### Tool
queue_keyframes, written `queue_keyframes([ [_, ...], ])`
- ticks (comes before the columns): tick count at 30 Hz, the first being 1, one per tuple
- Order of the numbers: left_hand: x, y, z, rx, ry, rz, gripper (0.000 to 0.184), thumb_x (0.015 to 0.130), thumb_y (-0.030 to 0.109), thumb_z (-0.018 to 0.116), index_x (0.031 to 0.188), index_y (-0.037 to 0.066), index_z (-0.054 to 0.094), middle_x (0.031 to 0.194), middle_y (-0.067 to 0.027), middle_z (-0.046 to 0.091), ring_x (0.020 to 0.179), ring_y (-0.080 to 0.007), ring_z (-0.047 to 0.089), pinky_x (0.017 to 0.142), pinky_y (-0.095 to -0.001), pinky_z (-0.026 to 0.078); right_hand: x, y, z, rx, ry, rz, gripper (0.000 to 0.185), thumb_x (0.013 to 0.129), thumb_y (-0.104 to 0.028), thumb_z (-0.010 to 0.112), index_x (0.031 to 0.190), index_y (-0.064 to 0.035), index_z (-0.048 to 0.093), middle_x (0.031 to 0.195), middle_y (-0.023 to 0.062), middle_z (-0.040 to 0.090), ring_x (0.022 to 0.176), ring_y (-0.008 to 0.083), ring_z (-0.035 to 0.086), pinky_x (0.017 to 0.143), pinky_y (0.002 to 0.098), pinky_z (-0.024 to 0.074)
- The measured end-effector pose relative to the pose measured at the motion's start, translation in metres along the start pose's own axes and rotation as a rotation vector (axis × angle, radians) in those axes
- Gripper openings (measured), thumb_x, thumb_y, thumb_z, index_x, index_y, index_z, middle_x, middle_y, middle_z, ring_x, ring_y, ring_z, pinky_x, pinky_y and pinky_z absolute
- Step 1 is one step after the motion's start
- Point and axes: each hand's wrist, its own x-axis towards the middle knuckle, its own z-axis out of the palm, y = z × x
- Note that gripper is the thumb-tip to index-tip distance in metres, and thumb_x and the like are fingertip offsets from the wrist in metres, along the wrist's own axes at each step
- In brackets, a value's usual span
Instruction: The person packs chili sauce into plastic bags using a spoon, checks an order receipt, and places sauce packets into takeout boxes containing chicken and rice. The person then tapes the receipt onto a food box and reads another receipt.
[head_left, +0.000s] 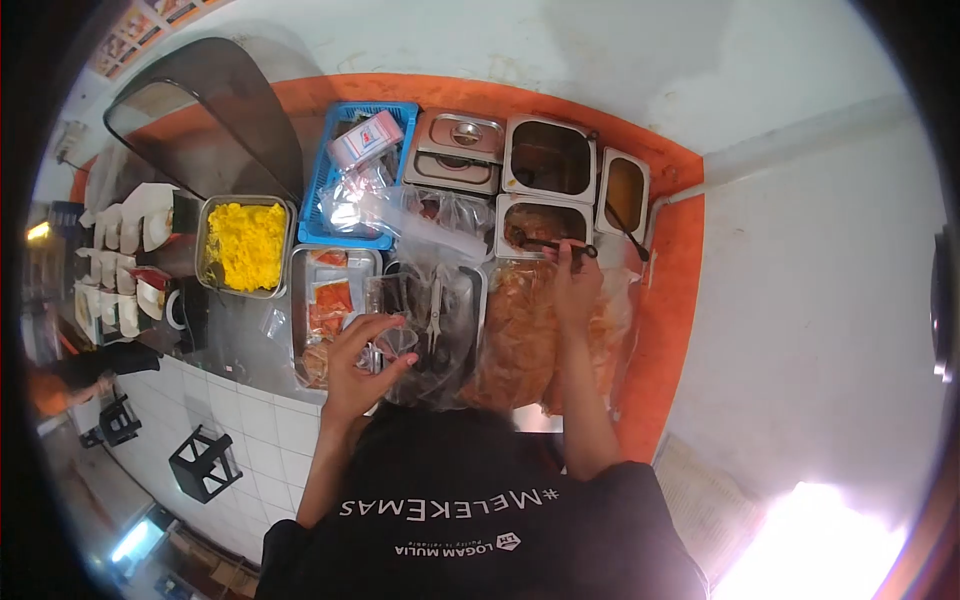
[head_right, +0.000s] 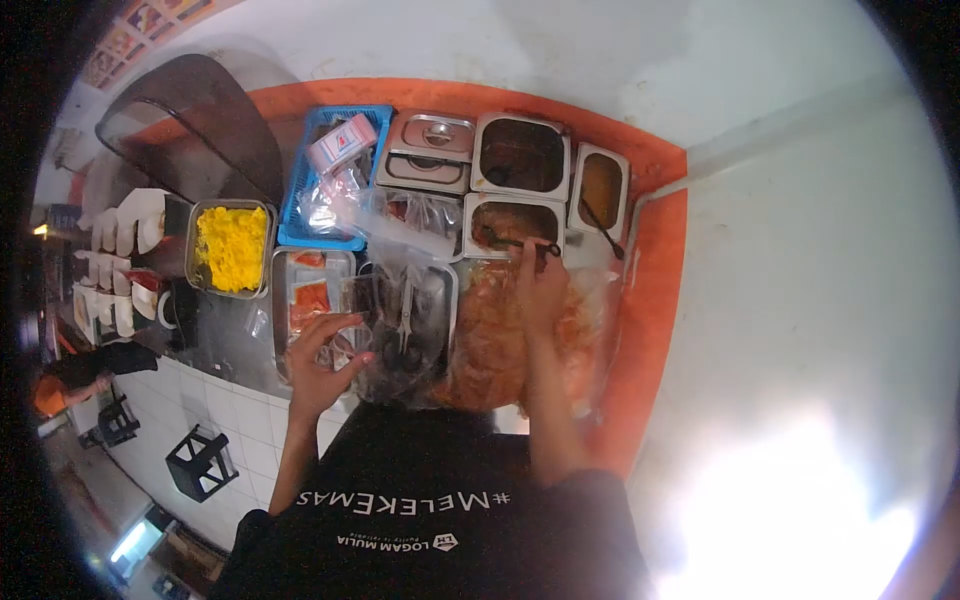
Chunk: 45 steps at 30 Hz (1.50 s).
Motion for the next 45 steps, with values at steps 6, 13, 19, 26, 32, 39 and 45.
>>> queue_keyframes([
  [6, -0.001, -0.005, 0.003, -0.043, 0.012, -0.003, 0.051, 0.074, 0.004, 0.092, 0.121, 0.004, 0.074, 0.120, -0.0148, 0.071, 0.075, -0.0152, 0.069, 0.072, -0.0281, 0.055, 0.013, -0.003, -0.010, -0.242, -0.070, -0.187, 0.029, 0.108, -0.023, 0.062, 0.105, 0.0045, 0.068, 0.092, 0.0144, 0.079, 0.088, 0.0208, 0.077, 0.079, 0.0314, 0.0570],
  [13, -0.005, -0.002, 0.007, -0.018, 0.004, -0.043, 0.053, 0.074, 0.006, 0.093, 0.124, 0.005, 0.074, 0.123, -0.0141, 0.070, 0.076, -0.0147, 0.068, 0.075, -0.0281, 0.055, 0.014, -0.001, -0.005, 0.042, -0.056, 0.040, 0.028, 0.109, -0.024, 0.061, 0.111, 0.0039, 0.065, 0.095, 0.0126, 0.078, 0.090, 0.0173, 0.076, 0.085, 0.0300, 0.0577],
  [19, -0.002, -0.001, 0.007, -0.029, -0.008, -0.039, 0.054, 0.074, 0.007, 0.093, 0.125, 0.006, 0.074, 0.122, -0.0136, 0.070, 0.077, -0.0155, 0.068, 0.075, -0.0282, 0.055, 0.016, -0.008, -0.008, -0.128, -0.029, -0.061, 0.028, 0.109, -0.023, 0.061, 0.107, 0.0039, 0.067, 0.090, 0.0151, 0.079, 0.087, 0.0217, 0.078, 0.079, 0.0337, 0.0573],
  [26, 0.000, 0.005, 0.008, 0.038, -0.007, -0.049, 0.053, 0.073, 0.007, 0.091, 0.123, 0.005, 0.074, 0.122, -0.0116, 0.072, 0.078, -0.0133, 0.070, 0.080, -0.0302, 0.055, 0.019, -0.004, -0.005, -0.158, -0.171, -0.035, 0.027, 0.110, -0.024, 0.059, 0.107, 0.0018, 0.065, 0.095, 0.0134, 0.078, 0.091, 0.0174, 0.076, 0.079, 0.0312, 0.0584],
  [32, -0.003, -0.005, 0.009, -0.054, -0.011, -0.062, 0.053, 0.075, 0.006, 0.092, 0.125, 0.005, 0.073, 0.124, -0.0143, 0.069, 0.077, -0.0141, 0.068, 0.074, -0.0276, 0.054, 0.029, 0.008, -0.011, -0.158, -0.159, -0.010, 0.027, 0.110, -0.023, 0.058, 0.106, 0.0040, 0.063, 0.092, 0.0157, 0.077, 0.087, 0.0221, 0.078, 0.077, 0.0342, 0.0586],
  [39, -0.001, -0.004, 0.011, -0.056, -0.007, -0.059, 0.054, 0.075, 0.006, 0.092, 0.125, 0.003, 0.073, 0.120, -0.0128, 0.072, 0.076, -0.0132, 0.067, 0.074, -0.0276, 0.054, 0.024, 0.013, -0.015, -0.108, -0.196, 0.006, 0.027, 0.111, -0.024, 0.057, 0.108, 0.0025, 0.061, 0.096, 0.0112, 0.073, 0.087, 0.0179, 0.074, 0.082, 0.0308, 0.0579],
  [45, -0.004, -0.003, 0.011, -0.078, -0.013, -0.083, 0.055, 0.075, 0.005, 0.092, 0.125, 0.003, 0.072, 0.113, -0.0102, 0.076, 0.074, -0.0132, 0.068, 0.075, -0.0287, 0.053, 0.016, -0.002, -0.019, -0.097, -0.217, 0.020, 0.027, 0.111, -0.024, 0.058, 0.108, 0.0024, 0.062, 0.095, 0.0119, 0.074, 0.090, 0.0172, 0.074, 0.083, 0.0305, 0.0566],
])
